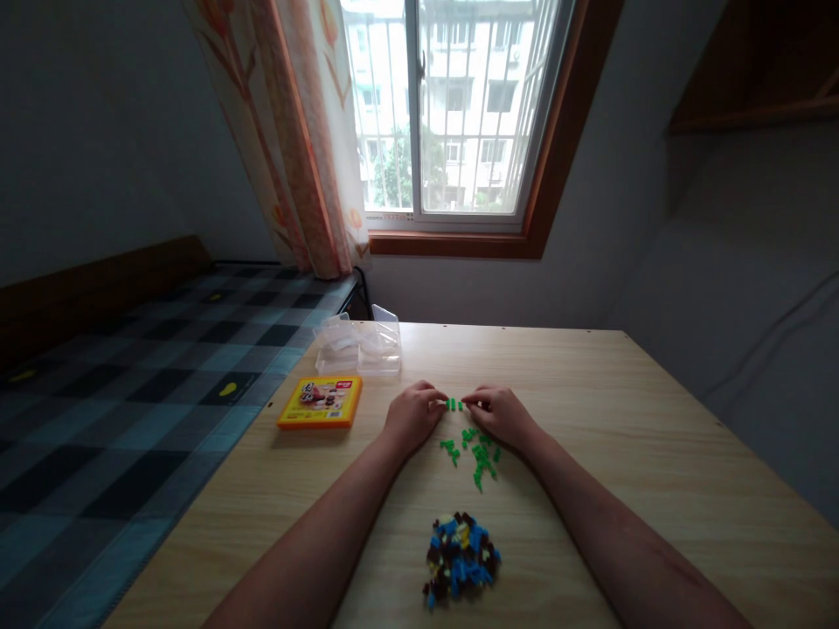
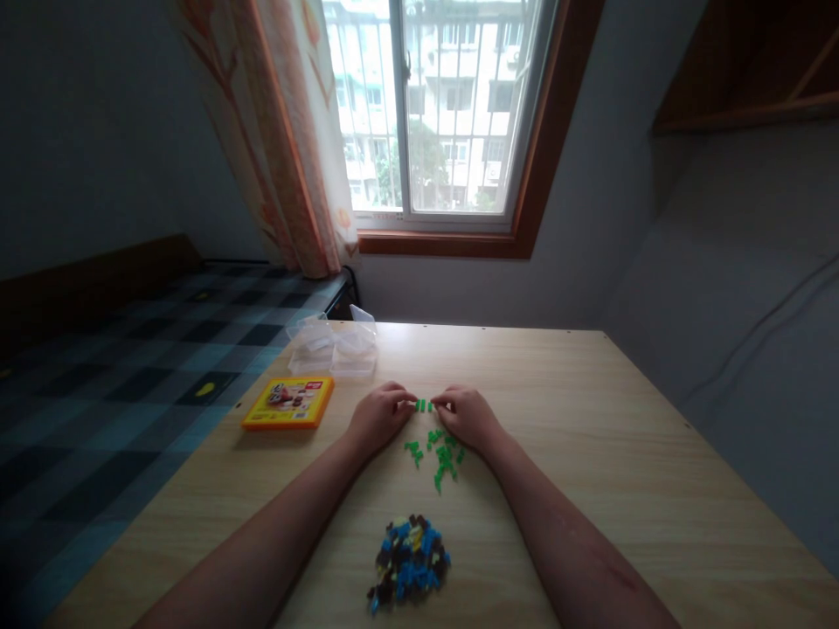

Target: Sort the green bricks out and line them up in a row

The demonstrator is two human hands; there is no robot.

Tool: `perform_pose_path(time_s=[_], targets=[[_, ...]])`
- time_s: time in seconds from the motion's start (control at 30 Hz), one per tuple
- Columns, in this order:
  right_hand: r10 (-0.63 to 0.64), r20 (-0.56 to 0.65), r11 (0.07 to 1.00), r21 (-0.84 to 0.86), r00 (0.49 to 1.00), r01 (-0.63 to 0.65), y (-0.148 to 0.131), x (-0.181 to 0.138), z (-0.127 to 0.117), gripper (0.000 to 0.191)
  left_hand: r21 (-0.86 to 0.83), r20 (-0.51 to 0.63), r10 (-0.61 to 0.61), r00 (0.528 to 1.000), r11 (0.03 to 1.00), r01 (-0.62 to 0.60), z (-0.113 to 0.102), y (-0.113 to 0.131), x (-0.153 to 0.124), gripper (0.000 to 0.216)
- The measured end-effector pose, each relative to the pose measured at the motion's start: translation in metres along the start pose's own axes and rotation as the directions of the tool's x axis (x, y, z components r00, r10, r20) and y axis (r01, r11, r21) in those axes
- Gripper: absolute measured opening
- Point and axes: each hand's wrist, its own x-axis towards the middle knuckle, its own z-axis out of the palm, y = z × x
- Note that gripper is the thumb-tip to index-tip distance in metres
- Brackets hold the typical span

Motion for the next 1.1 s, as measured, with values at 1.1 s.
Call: perform_pose_path(time_s=[1.1], targets=[[-0.051,0.058,0.981,-0.184,0.997,0.06,0.0,-0.0053,0.0031,0.026,-0.106,-0.062,-0.016,0.998,0.994,0.009,0.0025,-0.0027,0.0007,0.013]])
